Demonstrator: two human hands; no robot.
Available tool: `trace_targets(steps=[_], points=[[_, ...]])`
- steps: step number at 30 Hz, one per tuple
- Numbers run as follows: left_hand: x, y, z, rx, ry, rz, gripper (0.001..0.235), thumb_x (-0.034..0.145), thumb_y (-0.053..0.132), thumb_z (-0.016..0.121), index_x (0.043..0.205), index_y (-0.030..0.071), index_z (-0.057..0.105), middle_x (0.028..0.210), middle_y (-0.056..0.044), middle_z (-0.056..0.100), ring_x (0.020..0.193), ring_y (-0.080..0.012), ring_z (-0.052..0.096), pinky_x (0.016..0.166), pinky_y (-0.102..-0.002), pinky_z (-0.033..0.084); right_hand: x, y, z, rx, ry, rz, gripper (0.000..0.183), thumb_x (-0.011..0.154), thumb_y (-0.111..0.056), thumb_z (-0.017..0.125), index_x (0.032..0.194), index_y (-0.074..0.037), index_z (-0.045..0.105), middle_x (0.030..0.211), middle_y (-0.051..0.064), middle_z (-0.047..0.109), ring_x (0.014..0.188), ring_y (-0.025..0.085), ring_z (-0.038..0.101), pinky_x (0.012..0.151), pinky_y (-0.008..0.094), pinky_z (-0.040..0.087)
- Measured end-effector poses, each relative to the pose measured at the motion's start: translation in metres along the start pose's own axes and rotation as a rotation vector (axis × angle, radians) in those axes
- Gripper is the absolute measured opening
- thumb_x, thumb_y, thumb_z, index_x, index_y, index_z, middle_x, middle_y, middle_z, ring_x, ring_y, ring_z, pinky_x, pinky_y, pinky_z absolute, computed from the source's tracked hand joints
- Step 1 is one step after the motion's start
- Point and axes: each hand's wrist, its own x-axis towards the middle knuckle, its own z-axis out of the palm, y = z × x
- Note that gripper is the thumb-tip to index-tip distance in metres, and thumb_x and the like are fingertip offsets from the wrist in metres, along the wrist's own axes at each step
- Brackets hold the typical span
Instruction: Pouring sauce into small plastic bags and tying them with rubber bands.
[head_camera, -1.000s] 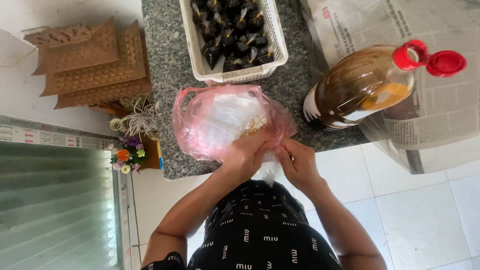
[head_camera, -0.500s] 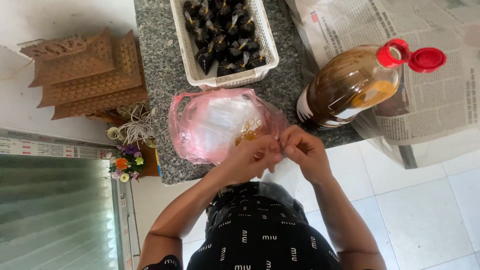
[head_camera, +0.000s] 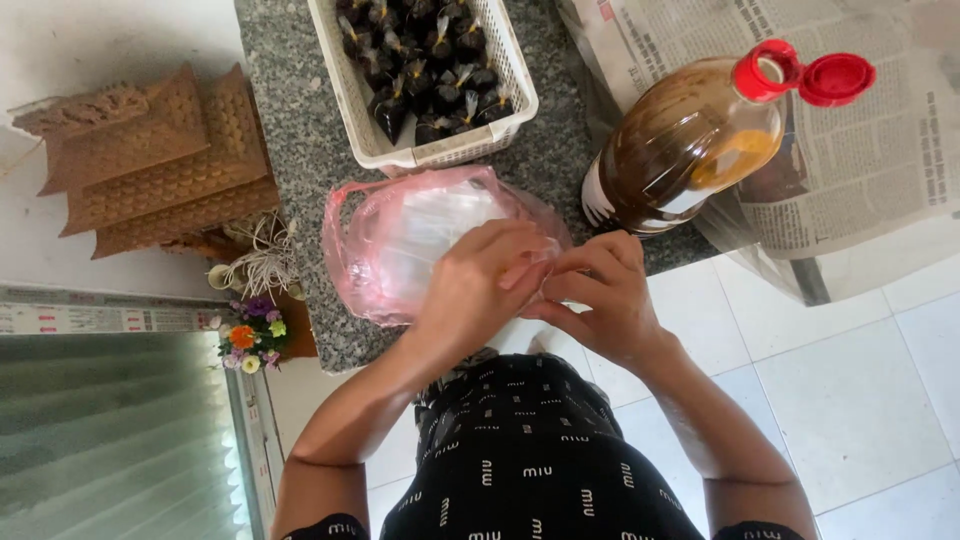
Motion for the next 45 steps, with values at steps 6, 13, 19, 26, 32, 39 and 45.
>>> trace_targets(steps=[6, 13, 19, 26, 32, 39, 45], points=[[0.000, 0.006, -0.003, -0.038, -0.003, 0.124, 0.031, 0.084, -0.003, 0.073, 0.114, 0.004, 0.072, 0.124, -0.013, 0.071, 0.104, -0.0314, 0.070, 0.089, -0.038, 0.060, -0.014, 0.006, -0.002, -0.027, 0.105, 0.052, 0.031, 0.072, -0.014, 0.091, 0.096, -0.015, 0.071, 0.106, 0.001, 0.065, 0.105, 0.028, 0.056, 0.094, 0.042, 0.043], [0.022, 0.000, -0.028, 0.000, 0.097, 0.030, 0.040, 0.088, -0.007, 0.069, 0.125, 0.010, 0.074, 0.132, -0.009, 0.072, 0.100, -0.0199, 0.069, 0.079, -0.030, 0.060, -0.025, 0.113, -0.030, 0.025, 0.731, 0.256, 0.037, 0.118, -0.033, 0.045, 0.135, -0.001, 0.043, 0.128, 0.013, 0.049, 0.113, 0.019, 0.053, 0.098, 0.037, 0.049], [0.051, -0.016, -0.035, -0.186, 0.089, -0.029, 0.031, 0.098, -0.003, 0.069, 0.124, 0.013, 0.075, 0.129, -0.003, 0.075, 0.088, -0.0121, 0.062, 0.071, -0.026, 0.051, -0.046, 0.155, -0.016, 0.290, 0.694, 0.375, 0.036, 0.124, -0.038, 0.054, 0.131, -0.002, 0.051, 0.121, 0.005, 0.049, 0.105, 0.011, 0.049, 0.098, 0.026, 0.042], [0.066, -0.032, -0.040, -0.255, 0.007, 0.011, 0.025, 0.096, 0.000, 0.069, 0.118, 0.010, 0.076, 0.124, -0.005, 0.076, 0.090, -0.0153, 0.070, 0.074, -0.026, 0.055, -0.014, 0.100, -0.072, 0.195, 0.362, 0.304, 0.034, 0.120, -0.033, 0.066, 0.126, 0.001, 0.060, 0.111, 0.004, 0.060, 0.095, 0.010, 0.056, 0.086, 0.023, 0.047], [0.078, -0.023, -0.037, -0.209, -0.098, 0.017, 0.022, 0.092, 0.000, 0.068, 0.112, 0.008, 0.076, 0.116, -0.008, 0.077, 0.092, -0.0199, 0.077, 0.079, -0.030, 0.061, 0.036, 0.028, -0.117, -0.152, 0.032, 0.224, 0.025, 0.105, -0.020, 0.075, 0.118, 0.000, 0.069, 0.097, 0.013, 0.070, 0.082, 0.020, 0.066, 0.076, 0.029, 0.052], [0.087, -0.014, -0.026, -0.169, -0.173, 0.101, 0.021, 0.087, -0.005, 0.064, 0.104, 0.002, 0.075, 0.102, -0.014, 0.074, 0.086, -0.0292, 0.074, 0.075, -0.036, 0.058, 0.045, 0.019, -0.137, -0.432, -0.178, 0.090, 0.025, 0.106, -0.026, 0.075, 0.122, -0.008, 0.070, 0.100, 0.011, 0.072, 0.083, 0.024, 0.070, 0.074, 0.032, 0.057], [0.092, -0.019, -0.015, -0.106, -0.193, 0.178, 0.023, 0.082, -0.006, 0.065, 0.099, 0.004, 0.077, 0.097, -0.016, 0.073, 0.088, -0.0333, 0.071, 0.077, -0.040, 0.055, 0.069, -0.005, -0.143, -0.625, -0.314, 0.188, 0.034, 0.096, -0.032, 0.073, 0.124, -0.014, 0.072, 0.087, 0.013, 0.071, 0.068, 0.027, 0.069, 0.059, 0.036, 0.055]])
